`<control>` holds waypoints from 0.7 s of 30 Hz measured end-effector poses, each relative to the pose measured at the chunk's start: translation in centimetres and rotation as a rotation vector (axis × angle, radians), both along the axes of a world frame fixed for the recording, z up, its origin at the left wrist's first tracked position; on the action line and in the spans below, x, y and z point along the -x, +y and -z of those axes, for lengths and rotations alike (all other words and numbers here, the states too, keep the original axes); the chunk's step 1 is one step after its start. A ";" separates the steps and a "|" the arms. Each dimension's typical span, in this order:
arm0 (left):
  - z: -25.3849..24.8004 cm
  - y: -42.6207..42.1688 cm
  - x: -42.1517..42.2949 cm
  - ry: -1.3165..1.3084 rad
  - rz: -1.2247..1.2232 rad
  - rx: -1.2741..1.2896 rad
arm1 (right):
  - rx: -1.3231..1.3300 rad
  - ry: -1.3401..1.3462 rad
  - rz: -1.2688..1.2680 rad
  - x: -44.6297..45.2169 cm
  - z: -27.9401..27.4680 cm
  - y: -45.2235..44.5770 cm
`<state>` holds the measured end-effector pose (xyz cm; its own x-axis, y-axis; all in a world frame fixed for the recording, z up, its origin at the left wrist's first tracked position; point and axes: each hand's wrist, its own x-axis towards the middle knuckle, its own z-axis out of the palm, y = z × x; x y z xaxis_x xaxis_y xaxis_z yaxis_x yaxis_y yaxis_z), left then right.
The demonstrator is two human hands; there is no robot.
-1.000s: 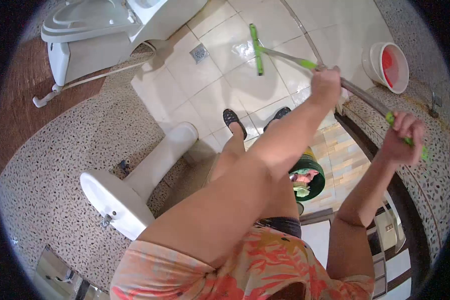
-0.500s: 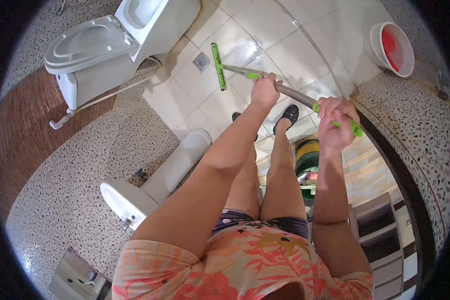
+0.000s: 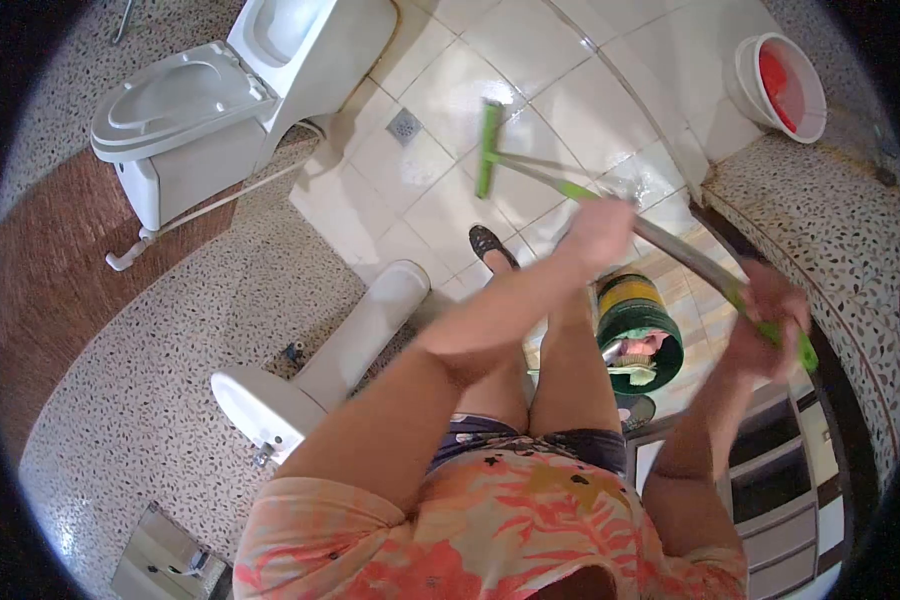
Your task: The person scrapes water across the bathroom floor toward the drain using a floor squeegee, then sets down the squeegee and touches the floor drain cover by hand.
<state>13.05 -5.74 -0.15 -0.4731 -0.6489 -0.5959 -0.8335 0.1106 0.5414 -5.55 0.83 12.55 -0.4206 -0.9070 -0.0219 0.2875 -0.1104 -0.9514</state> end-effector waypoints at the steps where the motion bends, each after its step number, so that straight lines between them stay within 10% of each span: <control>1: -2.2 1.0 2.1 0.064 0.039 -0.069 | 0.029 0.017 -0.086 2.1 -1.4 1.2; 10: 2.2 4.6 0.8 -0.073 0.092 0.034 | -0.402 -0.046 0.434 -1.9 3.5 4.2; 21: 11.0 1.7 -14.0 -0.372 0.135 0.160 | -0.346 -0.496 0.225 -14.4 9.9 2.8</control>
